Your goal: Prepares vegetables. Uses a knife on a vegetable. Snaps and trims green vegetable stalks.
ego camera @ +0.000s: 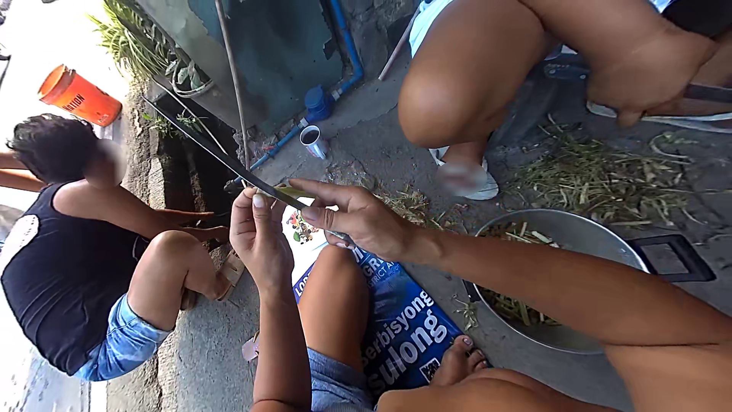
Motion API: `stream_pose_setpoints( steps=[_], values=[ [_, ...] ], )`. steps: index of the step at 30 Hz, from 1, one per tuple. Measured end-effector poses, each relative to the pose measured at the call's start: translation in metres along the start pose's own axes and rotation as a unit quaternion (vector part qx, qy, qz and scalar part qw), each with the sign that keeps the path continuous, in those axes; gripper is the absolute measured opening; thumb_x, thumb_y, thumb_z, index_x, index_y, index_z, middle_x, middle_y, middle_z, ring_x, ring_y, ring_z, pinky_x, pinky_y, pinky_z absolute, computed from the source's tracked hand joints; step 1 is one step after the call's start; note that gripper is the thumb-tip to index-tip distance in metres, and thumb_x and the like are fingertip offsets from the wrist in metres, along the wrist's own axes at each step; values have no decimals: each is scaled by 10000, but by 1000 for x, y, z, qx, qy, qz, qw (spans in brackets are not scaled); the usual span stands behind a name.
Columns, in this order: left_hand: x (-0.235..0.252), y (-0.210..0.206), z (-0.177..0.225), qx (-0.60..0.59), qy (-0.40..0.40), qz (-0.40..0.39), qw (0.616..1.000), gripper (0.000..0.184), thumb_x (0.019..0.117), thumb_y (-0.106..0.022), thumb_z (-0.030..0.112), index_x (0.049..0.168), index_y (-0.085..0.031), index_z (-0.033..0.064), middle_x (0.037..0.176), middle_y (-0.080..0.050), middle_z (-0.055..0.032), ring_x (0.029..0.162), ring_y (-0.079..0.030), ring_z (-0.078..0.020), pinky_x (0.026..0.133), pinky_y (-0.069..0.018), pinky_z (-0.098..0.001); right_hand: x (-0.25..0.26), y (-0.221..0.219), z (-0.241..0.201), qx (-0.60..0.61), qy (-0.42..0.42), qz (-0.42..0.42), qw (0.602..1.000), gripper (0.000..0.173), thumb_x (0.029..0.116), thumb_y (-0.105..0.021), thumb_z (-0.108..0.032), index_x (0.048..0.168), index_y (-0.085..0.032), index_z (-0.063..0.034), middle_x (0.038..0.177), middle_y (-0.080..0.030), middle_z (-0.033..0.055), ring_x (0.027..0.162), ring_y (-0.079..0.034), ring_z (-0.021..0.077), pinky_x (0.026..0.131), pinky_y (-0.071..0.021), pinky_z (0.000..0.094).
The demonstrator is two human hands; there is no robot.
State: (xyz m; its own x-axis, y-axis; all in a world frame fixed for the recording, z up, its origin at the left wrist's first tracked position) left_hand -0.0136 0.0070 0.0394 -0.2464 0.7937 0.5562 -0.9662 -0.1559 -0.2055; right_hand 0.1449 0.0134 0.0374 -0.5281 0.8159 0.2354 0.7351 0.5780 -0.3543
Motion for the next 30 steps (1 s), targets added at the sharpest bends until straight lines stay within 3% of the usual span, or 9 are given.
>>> stream_pose_setpoints(
  steps=[7,9,11,13,15,19,23,27,30],
  values=[
    [2,1,0,-14,13,3,1000,160,1083,-469,110,1102,-627,117,1020,-707,-1,952,-708,-113,923,-593,-307,-4,15,-2,26,-19,17,999,469,1065,-542,-179,1523,-485,-96,811,-597,19,506,-447,19,454,-382,148],
    [3,1,0,-19,22,4,1000,154,1080,-477,106,1104,-629,109,1030,-713,-12,962,-716,-124,926,-597,-306,-4,22,-4,10,-31,45,998,399,1058,-571,-211,1434,-560,-76,805,-598,2,482,-424,5,428,-372,136],
    [4,1,0,-19,29,-3,999,150,1079,-481,101,1103,-629,102,1017,-720,-15,951,-722,-123,923,-600,-306,-1,31,-6,-106,-12,89,990,363,993,-673,-200,1328,-633,-65,769,-547,-2,482,-404,39,409,-351,171],
    [4,-1,-2,-19,33,-13,999,156,1079,-480,98,1105,-633,97,1013,-724,-15,945,-728,-131,922,-604,-318,7,42,-8,-229,14,106,968,400,926,-749,-162,1296,-647,-49,892,-621,42,660,-540,107,554,-463,260],
    [4,-5,-3,-17,36,-20,999,154,1080,-484,105,1102,-636,106,1006,-729,-8,936,-728,-127,915,-604,-317,16,48,-13,-284,35,90,954,366,909,-746,-94,1259,-660,-27,980,-704,50,800,-639,98,700,-539,278],
    [9,-12,-7,-11,29,-36,999,137,1078,-500,121,1100,-636,118,993,-715,12,917,-718,-107,901,-607,-309,27,47,-20,-299,62,59,950,319,905,-716,-41,1220,-673,-10,968,-721,49,829,-662,76,753,-553,258],
    [16,-15,-6,6,34,-49,998,130,1081,-506,135,1144,-619,123,1039,-704,19,958,-713,-110,937,-595,-312,37,48,-22,-307,82,52,947,318,905,-697,-9,1221,-660,1,946,-700,54,800,-639,69,730,-537,233],
    [18,-13,-10,61,45,-106,991,377,1032,-595,116,1393,-502,57,1242,-663,-16,1127,-681,-157,1032,-555,-364,46,48,-28,-283,120,82,948,306,898,-699,9,1201,-661,15,954,-689,57,831,-643,67,766,-544,226],
    [12,-17,-16,152,39,-140,978,367,965,-708,121,1316,-613,75,1212,-692,10,1077,-691,-109,947,-585,-300,52,42,-38,-234,143,112,955,287,886,-711,28,1167,-655,17,888,-680,32,757,-633,42,684,-542,195]
  ],
)
Point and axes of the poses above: each hand's wrist, its own x-axis towards the middle knuckle, its own y-axis out of the back of the hand, z = x × y, the point moved 2 cm from there along x, towards the middle knuckle
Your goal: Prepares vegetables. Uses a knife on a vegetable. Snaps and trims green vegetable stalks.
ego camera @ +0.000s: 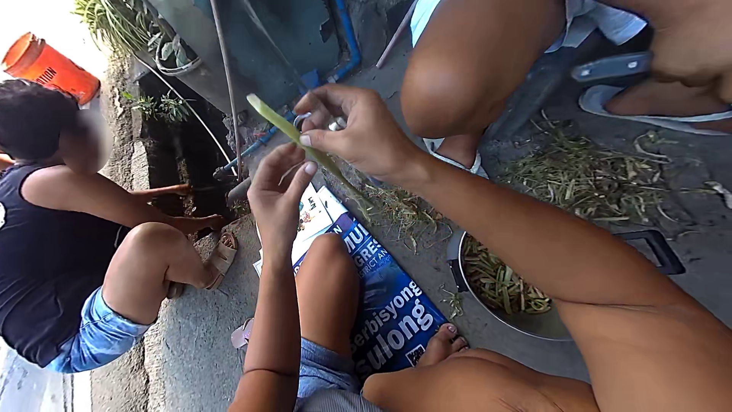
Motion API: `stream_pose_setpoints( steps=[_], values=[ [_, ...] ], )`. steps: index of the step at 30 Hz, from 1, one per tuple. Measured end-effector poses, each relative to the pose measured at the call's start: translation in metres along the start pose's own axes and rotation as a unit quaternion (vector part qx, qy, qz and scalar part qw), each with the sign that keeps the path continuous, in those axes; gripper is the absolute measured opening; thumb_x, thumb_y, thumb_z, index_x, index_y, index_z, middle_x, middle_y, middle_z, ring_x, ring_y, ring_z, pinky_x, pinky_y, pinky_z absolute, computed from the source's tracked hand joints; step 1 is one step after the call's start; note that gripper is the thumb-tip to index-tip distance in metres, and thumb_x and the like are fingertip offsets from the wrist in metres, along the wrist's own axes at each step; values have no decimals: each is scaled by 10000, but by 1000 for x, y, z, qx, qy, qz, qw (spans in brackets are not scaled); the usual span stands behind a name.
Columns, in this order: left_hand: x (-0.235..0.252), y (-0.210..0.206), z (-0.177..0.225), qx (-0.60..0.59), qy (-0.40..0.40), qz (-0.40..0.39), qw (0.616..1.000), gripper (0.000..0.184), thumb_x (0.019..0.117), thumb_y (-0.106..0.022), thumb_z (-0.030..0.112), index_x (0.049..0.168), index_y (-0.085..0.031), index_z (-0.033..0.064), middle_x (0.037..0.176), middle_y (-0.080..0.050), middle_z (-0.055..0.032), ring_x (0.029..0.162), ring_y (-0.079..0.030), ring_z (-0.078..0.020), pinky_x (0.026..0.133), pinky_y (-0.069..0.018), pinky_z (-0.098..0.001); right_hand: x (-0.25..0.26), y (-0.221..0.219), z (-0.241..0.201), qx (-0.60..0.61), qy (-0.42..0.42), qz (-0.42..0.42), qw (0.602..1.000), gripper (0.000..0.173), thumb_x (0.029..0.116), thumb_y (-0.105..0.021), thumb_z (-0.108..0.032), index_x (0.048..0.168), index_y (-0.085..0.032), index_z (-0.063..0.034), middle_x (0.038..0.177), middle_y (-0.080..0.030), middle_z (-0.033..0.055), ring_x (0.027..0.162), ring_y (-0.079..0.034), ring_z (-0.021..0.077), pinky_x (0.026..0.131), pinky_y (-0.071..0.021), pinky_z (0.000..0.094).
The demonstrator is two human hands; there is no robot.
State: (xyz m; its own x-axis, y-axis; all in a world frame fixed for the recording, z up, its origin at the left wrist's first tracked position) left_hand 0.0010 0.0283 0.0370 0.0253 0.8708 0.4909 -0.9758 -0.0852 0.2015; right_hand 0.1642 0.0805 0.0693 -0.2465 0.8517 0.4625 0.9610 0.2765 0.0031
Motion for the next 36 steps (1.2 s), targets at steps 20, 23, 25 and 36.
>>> stream_pose_setpoints(
  steps=[20,23,25,36],
  values=[
    [30,129,9,148,-133,158,967,151,1005,-648,114,1154,-625,111,1028,-700,97,886,-692,-47,808,-600,-246,-75,-46,244,-230,-386,-206,869,355,971,-660,-182,1197,-635,91,1166,-625,314,1083,-631,448,913,-500,637],
    [26,123,1,156,-123,154,968,148,992,-664,137,1136,-632,129,1029,-699,121,886,-688,-20,817,-601,-247,-86,-64,279,-253,-360,-284,852,606,929,-663,-101,1469,-462,88,1456,-452,341,1308,-516,465,1075,-429,615],
    [22,121,-8,163,-118,161,966,175,975,-683,122,1138,-635,79,1024,-693,96,853,-675,-11,789,-595,-238,-92,-68,292,-271,-347,-317,840,655,934,-637,-69,1519,-387,91,1503,-403,339,1352,-477,466,1115,-398,595],
    [9,89,-30,240,-67,86,965,214,928,-717,46,1119,-692,-48,1043,-707,-80,902,-693,-52,839,-593,-234,-71,-23,197,-190,-297,-228,908,557,1056,-579,-288,1461,-486,83,1412,-523,323,1269,-554,443,1093,-430,560]
  ],
)
Point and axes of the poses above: each hand's wrist, its own x-axis towards the middle knuckle, its own y-axis out of the back of the hand, z = x × y, the point moved 2 cm from there along x, towards the middle knuckle
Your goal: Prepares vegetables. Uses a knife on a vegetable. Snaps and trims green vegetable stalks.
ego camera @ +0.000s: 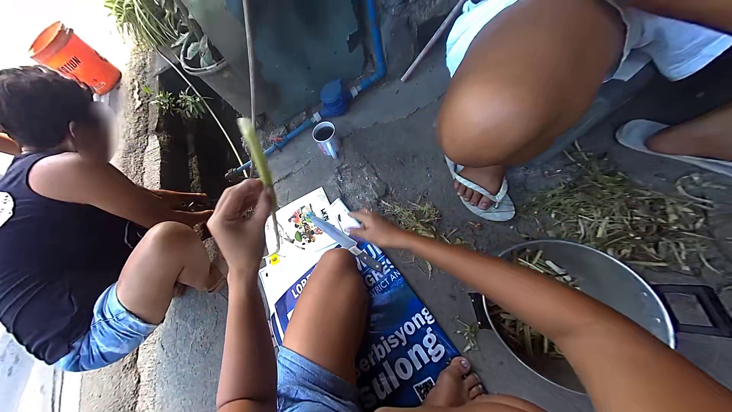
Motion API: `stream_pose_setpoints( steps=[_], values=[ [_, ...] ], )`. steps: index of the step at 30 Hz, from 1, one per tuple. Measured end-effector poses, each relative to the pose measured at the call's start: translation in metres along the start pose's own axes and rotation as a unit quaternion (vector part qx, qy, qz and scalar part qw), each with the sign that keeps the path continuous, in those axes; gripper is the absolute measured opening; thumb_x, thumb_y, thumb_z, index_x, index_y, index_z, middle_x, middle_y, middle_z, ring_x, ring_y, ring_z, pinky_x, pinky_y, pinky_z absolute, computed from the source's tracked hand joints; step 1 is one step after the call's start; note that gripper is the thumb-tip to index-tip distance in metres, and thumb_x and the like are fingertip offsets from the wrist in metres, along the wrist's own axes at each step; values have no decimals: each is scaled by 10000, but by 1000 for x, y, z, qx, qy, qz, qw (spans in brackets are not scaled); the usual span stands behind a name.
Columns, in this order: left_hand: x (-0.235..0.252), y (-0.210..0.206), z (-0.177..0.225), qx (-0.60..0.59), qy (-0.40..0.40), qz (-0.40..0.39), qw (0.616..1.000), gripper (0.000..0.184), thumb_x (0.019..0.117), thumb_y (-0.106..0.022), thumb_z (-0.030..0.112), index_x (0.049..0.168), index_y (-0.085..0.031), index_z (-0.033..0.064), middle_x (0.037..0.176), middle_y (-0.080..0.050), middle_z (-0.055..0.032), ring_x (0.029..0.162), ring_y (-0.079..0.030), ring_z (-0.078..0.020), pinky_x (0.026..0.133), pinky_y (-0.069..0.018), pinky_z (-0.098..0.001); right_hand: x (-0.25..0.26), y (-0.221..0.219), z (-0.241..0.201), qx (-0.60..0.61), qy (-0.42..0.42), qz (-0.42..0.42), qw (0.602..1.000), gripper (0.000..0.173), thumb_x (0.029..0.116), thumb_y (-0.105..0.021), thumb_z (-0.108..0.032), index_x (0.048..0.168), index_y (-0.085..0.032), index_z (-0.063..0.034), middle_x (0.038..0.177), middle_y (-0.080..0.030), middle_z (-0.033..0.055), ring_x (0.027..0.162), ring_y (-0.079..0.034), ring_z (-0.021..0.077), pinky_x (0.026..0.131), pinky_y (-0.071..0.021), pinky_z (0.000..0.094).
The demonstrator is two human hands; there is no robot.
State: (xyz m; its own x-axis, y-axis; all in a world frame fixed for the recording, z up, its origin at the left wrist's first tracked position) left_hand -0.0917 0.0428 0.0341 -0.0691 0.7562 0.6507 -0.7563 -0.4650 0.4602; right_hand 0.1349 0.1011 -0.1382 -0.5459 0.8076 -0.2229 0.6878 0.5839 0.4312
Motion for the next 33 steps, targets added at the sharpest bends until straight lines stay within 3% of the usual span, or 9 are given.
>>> stream_pose_setpoints(
  steps=[3,6,9,13,15,20,25,29,33],
  values=[
    [-4,-24,23,-5,-19,-66,998,186,920,-735,61,1077,-720,-36,1032,-710,-96,898,-700,-68,829,-598,-232,-40,60,-61,98,131,113,980,456,1064,-546,-268,1426,-540,9,1173,-663,210,967,-679,294,861,-571,472],
    [-6,-42,56,-50,-50,-101,992,161,908,-744,53,1048,-731,-26,1006,-719,-71,874,-701,-46,815,-601,-213,-77,109,-117,115,271,189,937,493,1009,-615,-272,1417,-564,0,1127,-641,94,865,-629,105,736,-551,267],
    [-7,-54,85,-92,-69,-106,988,157,889,-752,35,1034,-733,-23,980,-722,-49,854,-704,-34,799,-606,-200,-112,130,-154,104,343,212,909,464,947,-735,-247,1331,-633,-8,1068,-624,27,818,-596,21,678,-520,140],
    [-6,-66,113,-133,-78,-99,983,157,882,-764,25,1030,-732,-15,963,-722,-39,849,-709,-34,789,-608,-188,-139,136,-173,81,413,241,875,146,960,-706,-108,1054,-730,2,977,-661,25,841,-648,36,747,-572,165],
    [-7,-71,120,-148,-79,-94,981,131,907,-756,43,1026,-740,-10,951,-726,-40,845,-704,-36,781,-600,-185,-148,141,-177,69,430,259,862,99,969,-683,-79,1003,-732,0,959,-655,23,829,-643,35,732,-570,165],
    [-10,-84,121,-152,-65,-107,980,73,957,-701,83,1000,-743,40,894,-708,-1,828,-678,-25,777,-580,-193,-172,161,-175,70,417,318,849,75,969,-675,-77,1012,-726,-43,964,-708,-30,845,-664,26,772,-580,213],
    [-37,-115,78,-92,-18,-207,974,99,952,-709,150,992,-766,79,927,-737,-29,845,-710,-111,784,-605,-335,-204,192,-168,134,387,406,817,47,984,-672,-102,981,-719,-96,843,-704,-74,697,-642,25,652,-567,202],
    [-72,-141,33,12,77,-349,934,224,987,-657,231,1059,-781,59,1018,-765,-100,932,-736,-231,886,-578,-472,-222,202,-159,166,384,433,798,69,1007,-625,-68,969,-678,-89,830,-703,-47,671,-669,52,626,-598,211],
    [-82,-149,12,100,134,-431,887,235,1006,-623,199,1144,-770,79,1140,-745,-130,1078,-705,-298,979,-515,-538,-220,194,-146,177,342,411,826,72,1001,-627,-72,969,-689,-88,801,-711,-49,657,-669,44,606,-591,207]
  ],
)
Point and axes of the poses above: each hand's wrist, its own x-axis towards the middle knuckle, its own y-axis out of the back of the hand, z = x × y, the point moved 2 cm from there along x, towards the middle knuckle
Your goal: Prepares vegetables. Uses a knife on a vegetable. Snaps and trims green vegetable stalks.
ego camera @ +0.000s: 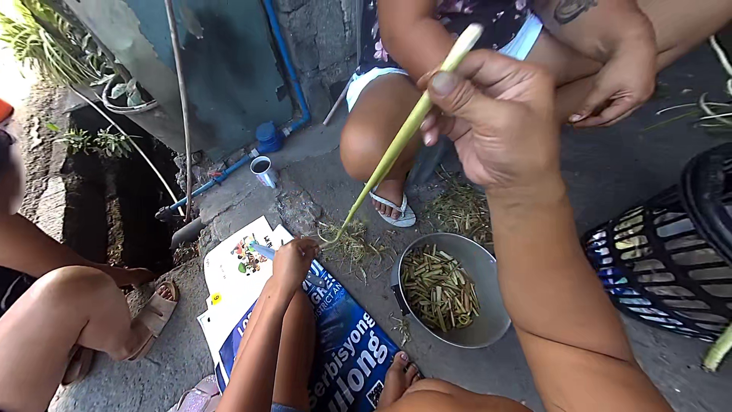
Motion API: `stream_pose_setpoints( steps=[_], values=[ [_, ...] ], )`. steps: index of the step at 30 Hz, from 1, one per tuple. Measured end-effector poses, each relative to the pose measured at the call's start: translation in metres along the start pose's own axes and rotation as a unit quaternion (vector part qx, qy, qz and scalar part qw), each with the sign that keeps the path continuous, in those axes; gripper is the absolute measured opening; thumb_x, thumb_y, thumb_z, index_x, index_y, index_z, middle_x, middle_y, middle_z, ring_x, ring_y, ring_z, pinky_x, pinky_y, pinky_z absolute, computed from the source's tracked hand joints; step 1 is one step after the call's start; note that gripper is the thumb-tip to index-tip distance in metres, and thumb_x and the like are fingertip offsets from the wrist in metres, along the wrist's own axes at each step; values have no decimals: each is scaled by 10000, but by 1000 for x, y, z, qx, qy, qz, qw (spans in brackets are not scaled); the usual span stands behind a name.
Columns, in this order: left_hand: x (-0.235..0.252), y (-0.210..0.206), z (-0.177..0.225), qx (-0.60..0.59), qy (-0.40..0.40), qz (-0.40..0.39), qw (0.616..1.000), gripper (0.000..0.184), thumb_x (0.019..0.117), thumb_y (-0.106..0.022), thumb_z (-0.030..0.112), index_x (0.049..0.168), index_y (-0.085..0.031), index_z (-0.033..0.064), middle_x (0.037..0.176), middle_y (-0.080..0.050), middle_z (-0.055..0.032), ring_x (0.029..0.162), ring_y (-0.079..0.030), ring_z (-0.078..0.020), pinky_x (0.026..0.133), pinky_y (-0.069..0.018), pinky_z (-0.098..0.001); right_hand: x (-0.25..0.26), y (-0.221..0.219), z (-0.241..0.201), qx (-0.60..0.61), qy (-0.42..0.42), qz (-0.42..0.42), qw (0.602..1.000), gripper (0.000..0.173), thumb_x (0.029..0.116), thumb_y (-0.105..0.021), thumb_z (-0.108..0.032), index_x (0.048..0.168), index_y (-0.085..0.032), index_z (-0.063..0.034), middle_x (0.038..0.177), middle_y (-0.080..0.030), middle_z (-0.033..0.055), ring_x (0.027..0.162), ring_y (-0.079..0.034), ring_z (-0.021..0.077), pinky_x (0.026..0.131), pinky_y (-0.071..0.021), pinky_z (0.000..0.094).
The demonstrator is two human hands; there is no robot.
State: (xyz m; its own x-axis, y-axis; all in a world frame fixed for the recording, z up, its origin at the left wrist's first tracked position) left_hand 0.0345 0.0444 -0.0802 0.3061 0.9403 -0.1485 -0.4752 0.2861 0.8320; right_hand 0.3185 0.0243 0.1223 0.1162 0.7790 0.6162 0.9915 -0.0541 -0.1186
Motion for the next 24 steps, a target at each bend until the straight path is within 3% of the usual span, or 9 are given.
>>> stream_pose_setpoints(
  steps=[2,4,7,10,16,21,23,24],
  values=[
    [-4,12,10,11,1,-5,1000,265,1002,-621,142,1227,-738,67,1290,-683,-164,1217,-636,-352,1050,-469,-566,-6,-1,10,0,-47,-18,999,57,990,-636,-71,999,-692,-73,811,-706,-39,658,-660,45,606,-586,209],
    [-12,27,26,-41,-71,99,992,268,1001,-610,117,1219,-721,6,1282,-672,-204,1195,-643,-363,1026,-494,-553,-13,-3,22,16,-98,-33,995,52,978,-647,-58,995,-696,-62,801,-708,-24,636,-658,47,594,-587,205],
    [-19,45,59,-166,-177,229,943,277,1013,-624,205,1203,-721,30,1187,-707,-121,1066,-692,-199,934,-567,-410,-21,-7,37,17,-148,-63,987,44,969,-653,-45,984,-690,-61,790,-711,-21,630,-666,50,594,-596,211],
    [-21,54,96,-229,-249,233,912,310,983,-687,224,1225,-714,32,1193,-720,-86,1079,-691,-139,942,-571,-336,-27,-17,40,3,-162,-98,982,40,957,-667,-43,959,-696,-70,793,-710,-28,634,-672,51,597,-604,216],
    [-14,52,119,-311,-277,236,878,205,962,-709,117,1140,-733,20,1033,-747,-47,932,-715,-75,849,-596,-244,-38,-29,35,-65,-118,-131,982,48,943,-702,-49,985,-705,-71,794,-706,-23,632,-666,43,574,-590,190],
    [-10,50,119,-306,-268,222,886,177,965,-710,120,1112,-746,27,978,-747,-33,852,-714,-46,808,-601,-218,-44,-29,34,-139,-107,-116,978,88,938,-726,-76,1020,-695,-65,805,-708,-2,618,-665,54,539,-581,194],
    [-7,50,117,-266,-276,242,891,161,977,-697,136,1090,-756,38,956,-743,-35,835,-708,-49,791,-597,-218,-45,-26,27,-254,-40,-87,962,276,943,-747,-156,1188,-656,-67,980,-687,19,721,-673,58,612,-589,195],
    [-5,51,116,-244,-283,253,893,156,980,-694,137,1082,-758,39,952,-740,-41,834,-708,-55,787,-598,-219,-44,-25,22,-333,19,-84,939,361,963,-731,-193,1277,-640,-38,1105,-643,69,794,-657,79,662,-572,204]
  ],
)
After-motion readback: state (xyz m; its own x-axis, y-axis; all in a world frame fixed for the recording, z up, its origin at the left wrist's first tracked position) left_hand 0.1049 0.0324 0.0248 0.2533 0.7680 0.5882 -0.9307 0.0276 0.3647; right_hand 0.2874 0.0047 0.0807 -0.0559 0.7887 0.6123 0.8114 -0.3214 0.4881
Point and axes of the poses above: each hand's wrist, its own x-axis towards the middle knuckle, its own y-axis out of the back of the hand, z = x × y, the point moved 2 cm from there along x, towards the middle knuckle
